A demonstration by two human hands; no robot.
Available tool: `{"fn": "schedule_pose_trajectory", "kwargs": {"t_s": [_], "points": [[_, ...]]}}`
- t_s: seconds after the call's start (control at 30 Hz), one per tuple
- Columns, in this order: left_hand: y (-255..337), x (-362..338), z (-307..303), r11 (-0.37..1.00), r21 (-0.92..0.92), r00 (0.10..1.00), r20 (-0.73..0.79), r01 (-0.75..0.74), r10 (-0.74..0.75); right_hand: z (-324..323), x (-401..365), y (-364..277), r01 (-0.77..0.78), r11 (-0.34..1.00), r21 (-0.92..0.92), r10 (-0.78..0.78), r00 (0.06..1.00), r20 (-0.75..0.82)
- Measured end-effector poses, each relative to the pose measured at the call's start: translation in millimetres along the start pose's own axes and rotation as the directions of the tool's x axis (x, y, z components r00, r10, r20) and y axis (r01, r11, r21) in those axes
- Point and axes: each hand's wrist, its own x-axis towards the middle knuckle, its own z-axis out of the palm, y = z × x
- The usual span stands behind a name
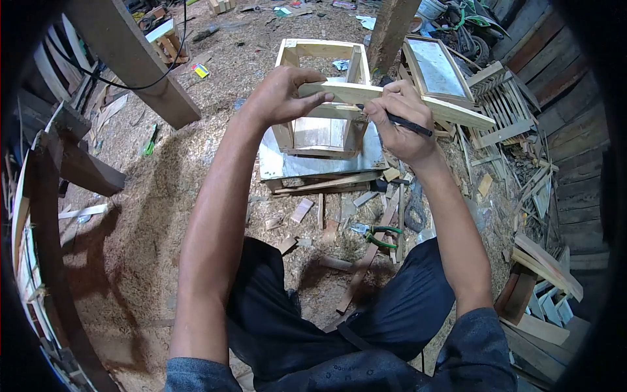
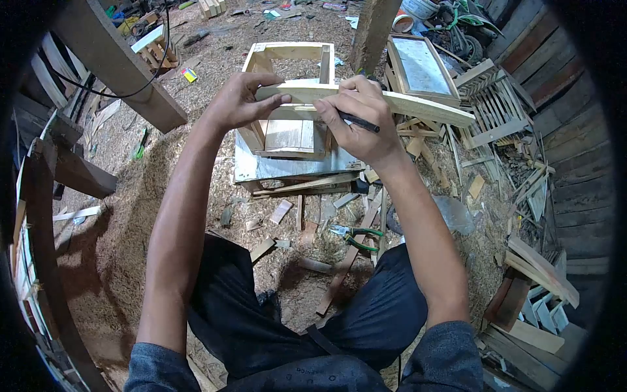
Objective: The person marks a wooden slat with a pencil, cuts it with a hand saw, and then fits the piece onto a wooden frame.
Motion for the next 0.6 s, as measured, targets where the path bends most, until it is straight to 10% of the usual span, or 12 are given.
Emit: {"fn": "schedule_pose_trajectory", "kwargs": {"t_s": [0.6], "points": [[-8,-3,-3,0.999,-0.044,1.000,-0.017,-0.020,0.019,7,1,-5,-0.042,0.999,-0.001,0.042,0.999,-0.035]]}}
